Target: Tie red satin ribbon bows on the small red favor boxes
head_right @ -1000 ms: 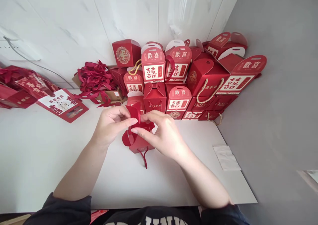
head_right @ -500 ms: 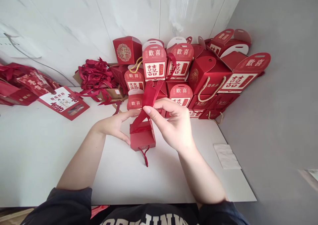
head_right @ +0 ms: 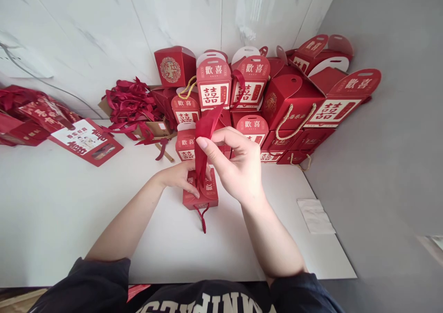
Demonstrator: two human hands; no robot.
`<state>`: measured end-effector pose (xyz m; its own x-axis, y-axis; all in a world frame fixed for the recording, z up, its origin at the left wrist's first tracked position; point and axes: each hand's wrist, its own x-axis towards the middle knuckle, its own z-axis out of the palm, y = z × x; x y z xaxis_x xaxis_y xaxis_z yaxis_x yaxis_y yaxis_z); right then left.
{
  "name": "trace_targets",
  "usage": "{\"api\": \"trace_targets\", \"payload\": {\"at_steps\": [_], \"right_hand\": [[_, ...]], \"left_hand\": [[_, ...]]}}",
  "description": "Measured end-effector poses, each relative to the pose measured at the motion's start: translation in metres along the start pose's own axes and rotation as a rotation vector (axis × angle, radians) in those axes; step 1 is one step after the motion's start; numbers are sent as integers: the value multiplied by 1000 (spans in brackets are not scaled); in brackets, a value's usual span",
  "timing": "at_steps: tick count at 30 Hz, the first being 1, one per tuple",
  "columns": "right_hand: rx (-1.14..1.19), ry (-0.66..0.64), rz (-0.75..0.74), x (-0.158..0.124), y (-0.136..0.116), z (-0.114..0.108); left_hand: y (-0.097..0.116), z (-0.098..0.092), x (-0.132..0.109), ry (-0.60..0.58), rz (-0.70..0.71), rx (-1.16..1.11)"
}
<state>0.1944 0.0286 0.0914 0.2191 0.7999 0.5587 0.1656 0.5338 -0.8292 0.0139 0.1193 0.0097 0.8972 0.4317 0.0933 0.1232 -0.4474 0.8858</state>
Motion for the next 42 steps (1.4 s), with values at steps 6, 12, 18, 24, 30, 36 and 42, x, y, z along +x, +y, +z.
{"api": "trace_targets", "payload": {"at_steps": [6,12,18,24,30,36,42], "right_hand": [[-64,20,-33,3,4,-1],[-27,45,-59,4,4,-2],[-61,55,-47,3,3,-3],[-78,40,-73,2,2,-2],[-150,4,-92,-1,2,1],[-107,31,-5,2,16,-3],[-413,-467,252,-12,47,-27]], "left_hand": [[-9,2,-5,-34,-110,-182],[-19,4,-3,-61,-76,-353],[-40,4,1,-46,27,-295],[-35,2,2,-43,12,-176],[-29,3,1,3,-59,-155],[-33,6,1,18,-38,-168],[-32,6,2,46,-35,-182]]}}
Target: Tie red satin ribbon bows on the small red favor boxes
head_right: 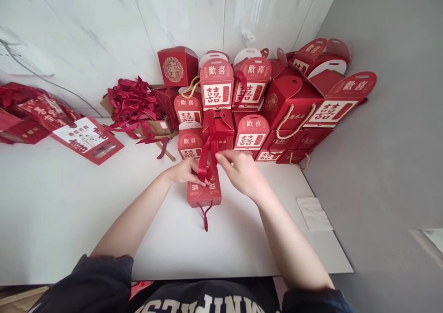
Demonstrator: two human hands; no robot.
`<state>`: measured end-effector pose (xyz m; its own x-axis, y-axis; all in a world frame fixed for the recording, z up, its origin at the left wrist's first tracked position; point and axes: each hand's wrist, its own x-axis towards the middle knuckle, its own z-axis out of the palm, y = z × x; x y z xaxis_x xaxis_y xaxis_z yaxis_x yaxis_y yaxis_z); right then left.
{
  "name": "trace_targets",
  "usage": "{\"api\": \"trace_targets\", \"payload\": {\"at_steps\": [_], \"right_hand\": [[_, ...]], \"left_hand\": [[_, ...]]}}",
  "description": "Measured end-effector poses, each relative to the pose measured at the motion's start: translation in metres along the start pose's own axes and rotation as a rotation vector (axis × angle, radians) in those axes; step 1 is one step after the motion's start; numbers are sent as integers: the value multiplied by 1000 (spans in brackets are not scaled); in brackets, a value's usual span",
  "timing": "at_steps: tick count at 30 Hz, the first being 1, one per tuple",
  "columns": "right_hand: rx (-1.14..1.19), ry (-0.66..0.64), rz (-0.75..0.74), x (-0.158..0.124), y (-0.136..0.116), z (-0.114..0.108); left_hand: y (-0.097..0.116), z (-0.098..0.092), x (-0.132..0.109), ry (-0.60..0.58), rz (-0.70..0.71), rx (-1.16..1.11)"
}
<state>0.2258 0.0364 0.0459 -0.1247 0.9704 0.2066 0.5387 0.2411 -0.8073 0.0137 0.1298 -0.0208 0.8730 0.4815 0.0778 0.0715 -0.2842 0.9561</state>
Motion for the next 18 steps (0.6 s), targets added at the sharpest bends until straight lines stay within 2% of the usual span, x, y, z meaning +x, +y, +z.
{"api": "trace_targets", "payload": {"at_steps": [3,5,9,13,15,18], "right_hand": [[-38,-174,7,-14,19,12],[15,-183,6,-21,27,24],[-48,11,-6,-28,28,44],[-249,180,-123,-41,29,54],[-287,202,-142,-48,32,58],[-251,142,-94,-50,39,64]], "left_hand": [[-2,-1,1,-18,-2,17],[-4,-1,2,-10,-3,31],[-7,-2,2,-9,8,77],[-8,-1,1,-20,25,89],[-8,0,0,-13,23,79],[-8,1,0,-4,16,71]]}}
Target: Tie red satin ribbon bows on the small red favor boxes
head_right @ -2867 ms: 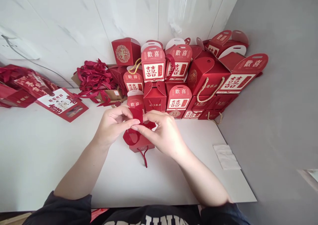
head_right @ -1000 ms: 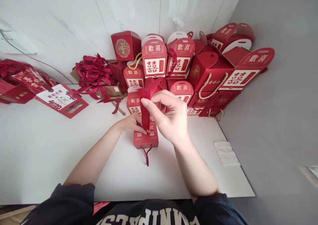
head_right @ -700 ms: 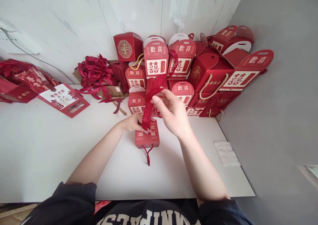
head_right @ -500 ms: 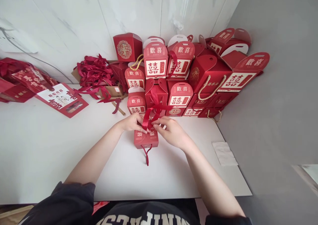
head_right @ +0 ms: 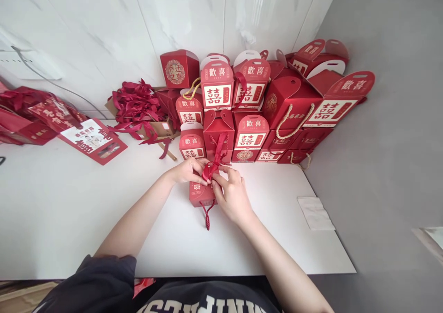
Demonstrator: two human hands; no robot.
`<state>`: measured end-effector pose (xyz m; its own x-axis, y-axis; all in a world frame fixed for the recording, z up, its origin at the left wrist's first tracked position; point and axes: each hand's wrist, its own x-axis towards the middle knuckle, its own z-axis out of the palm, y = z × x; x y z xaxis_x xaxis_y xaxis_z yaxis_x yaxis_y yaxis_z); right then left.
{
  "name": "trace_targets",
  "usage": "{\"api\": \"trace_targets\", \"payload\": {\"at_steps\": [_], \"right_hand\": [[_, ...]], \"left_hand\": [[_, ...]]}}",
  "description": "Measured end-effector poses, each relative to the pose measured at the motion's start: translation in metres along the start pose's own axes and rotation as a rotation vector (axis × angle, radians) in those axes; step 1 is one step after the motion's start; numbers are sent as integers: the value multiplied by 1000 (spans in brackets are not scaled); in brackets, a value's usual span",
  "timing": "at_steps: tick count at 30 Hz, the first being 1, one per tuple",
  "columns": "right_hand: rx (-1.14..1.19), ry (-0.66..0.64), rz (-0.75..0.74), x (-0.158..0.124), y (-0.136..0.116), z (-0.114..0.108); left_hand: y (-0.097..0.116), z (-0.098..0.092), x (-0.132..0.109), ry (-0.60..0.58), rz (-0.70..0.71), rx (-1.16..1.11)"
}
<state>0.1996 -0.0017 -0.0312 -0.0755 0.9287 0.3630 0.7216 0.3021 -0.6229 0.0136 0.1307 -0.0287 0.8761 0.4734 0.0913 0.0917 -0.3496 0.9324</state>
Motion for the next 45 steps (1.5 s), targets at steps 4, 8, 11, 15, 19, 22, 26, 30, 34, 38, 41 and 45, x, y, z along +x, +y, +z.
{"api": "trace_targets", "payload": {"at_steps": [4,8,11,15,19,22,26,30,34,38,41,45], "right_hand": [[276,-99,104,11,2,5],[706,-34,238,24,-5,10],[988,56,334,25,-8,16],[1147,228,436,21,-4,20],[1113,368,525,15,5,9],[925,457,463,10,5,-3],[685,589,278,5,-7,-14],[485,640,43,7,-29,-22],[378,501,-236,18,-57,-16],[163,320,-533,33,-76,14],[-86,189,-646,41,-81,39],[-224,71,-699,45,-82,53]], "left_hand": [[0,1,0,17,-10,-11],[0,1,0,30,-16,-1],[0,0,0,14,-2,7],[2,0,0,6,6,3],[3,1,1,17,-9,-9],[5,1,1,18,-36,-38],[11,-3,-1,-25,-122,-28],[21,-5,0,-16,-184,-17],[33,-5,4,7,-159,34],[37,6,-12,240,-120,257],[35,26,-45,541,-83,394],[37,36,-72,832,-82,490]]}}
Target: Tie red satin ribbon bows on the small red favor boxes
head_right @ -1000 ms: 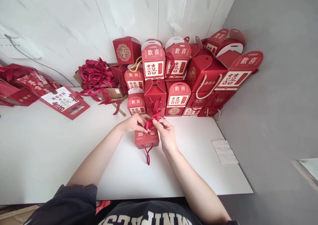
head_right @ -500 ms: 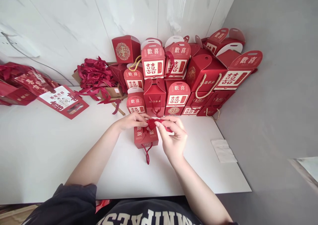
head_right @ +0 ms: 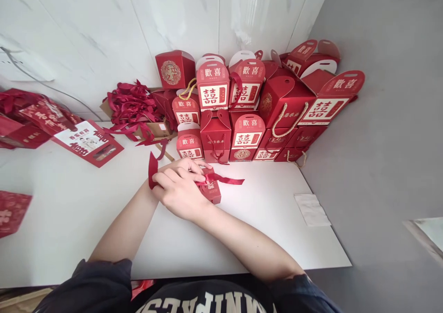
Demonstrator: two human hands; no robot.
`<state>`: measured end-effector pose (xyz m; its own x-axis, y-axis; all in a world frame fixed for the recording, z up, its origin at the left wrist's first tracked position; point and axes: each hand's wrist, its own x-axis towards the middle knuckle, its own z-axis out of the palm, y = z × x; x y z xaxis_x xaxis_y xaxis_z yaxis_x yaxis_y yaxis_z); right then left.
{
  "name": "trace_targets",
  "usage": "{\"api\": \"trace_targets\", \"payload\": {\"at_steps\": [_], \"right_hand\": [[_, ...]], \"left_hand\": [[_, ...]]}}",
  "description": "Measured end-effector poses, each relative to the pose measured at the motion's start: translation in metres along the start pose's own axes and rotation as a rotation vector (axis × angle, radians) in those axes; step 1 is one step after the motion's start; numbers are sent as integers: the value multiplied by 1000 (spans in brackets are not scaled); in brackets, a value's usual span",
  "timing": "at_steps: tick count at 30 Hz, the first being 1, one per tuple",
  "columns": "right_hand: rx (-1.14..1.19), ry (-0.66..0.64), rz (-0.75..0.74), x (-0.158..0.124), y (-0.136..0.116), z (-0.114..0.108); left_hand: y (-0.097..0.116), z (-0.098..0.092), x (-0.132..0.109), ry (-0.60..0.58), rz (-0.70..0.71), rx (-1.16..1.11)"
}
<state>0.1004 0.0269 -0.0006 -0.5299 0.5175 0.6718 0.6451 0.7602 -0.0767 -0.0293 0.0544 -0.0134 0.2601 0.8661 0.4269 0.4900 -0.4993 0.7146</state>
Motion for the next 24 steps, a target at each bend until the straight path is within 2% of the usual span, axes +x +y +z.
{"api": "trace_targets", "payload": {"at_steps": [1,3,4,5,7,9,11,14,16,18,20,24], "right_hand": [[16,-2,7,0,0,-2],[121,-3,29,0,4,-10],[201,-4,54,-1,9,-17],[293,-10,89,-2,15,-23],[443,-4,272,-10,35,-35],[518,-5,471,-23,59,-43],[577,-79,612,-39,82,-47],[782,-240,661,-61,99,-51],[860,-259,647,-69,100,-52],[884,-214,628,-73,96,-52],[905,-113,622,-74,93,-50],[939,111,632,-75,86,-52]], "left_hand": [[1,-2,5,-114,-12,8],[3,-2,24,-451,-23,1],[5,0,37,-549,-18,-15],[6,3,49,-608,-11,-32],[9,11,68,-695,7,-74],[12,17,77,-798,22,-109],[15,18,78,-894,47,-150],[22,12,76,-953,87,-208],[26,6,75,-931,78,-176],[31,0,74,-878,48,-93],[35,-3,72,-845,21,-32],[40,-4,70,-893,-59,-37]]}}
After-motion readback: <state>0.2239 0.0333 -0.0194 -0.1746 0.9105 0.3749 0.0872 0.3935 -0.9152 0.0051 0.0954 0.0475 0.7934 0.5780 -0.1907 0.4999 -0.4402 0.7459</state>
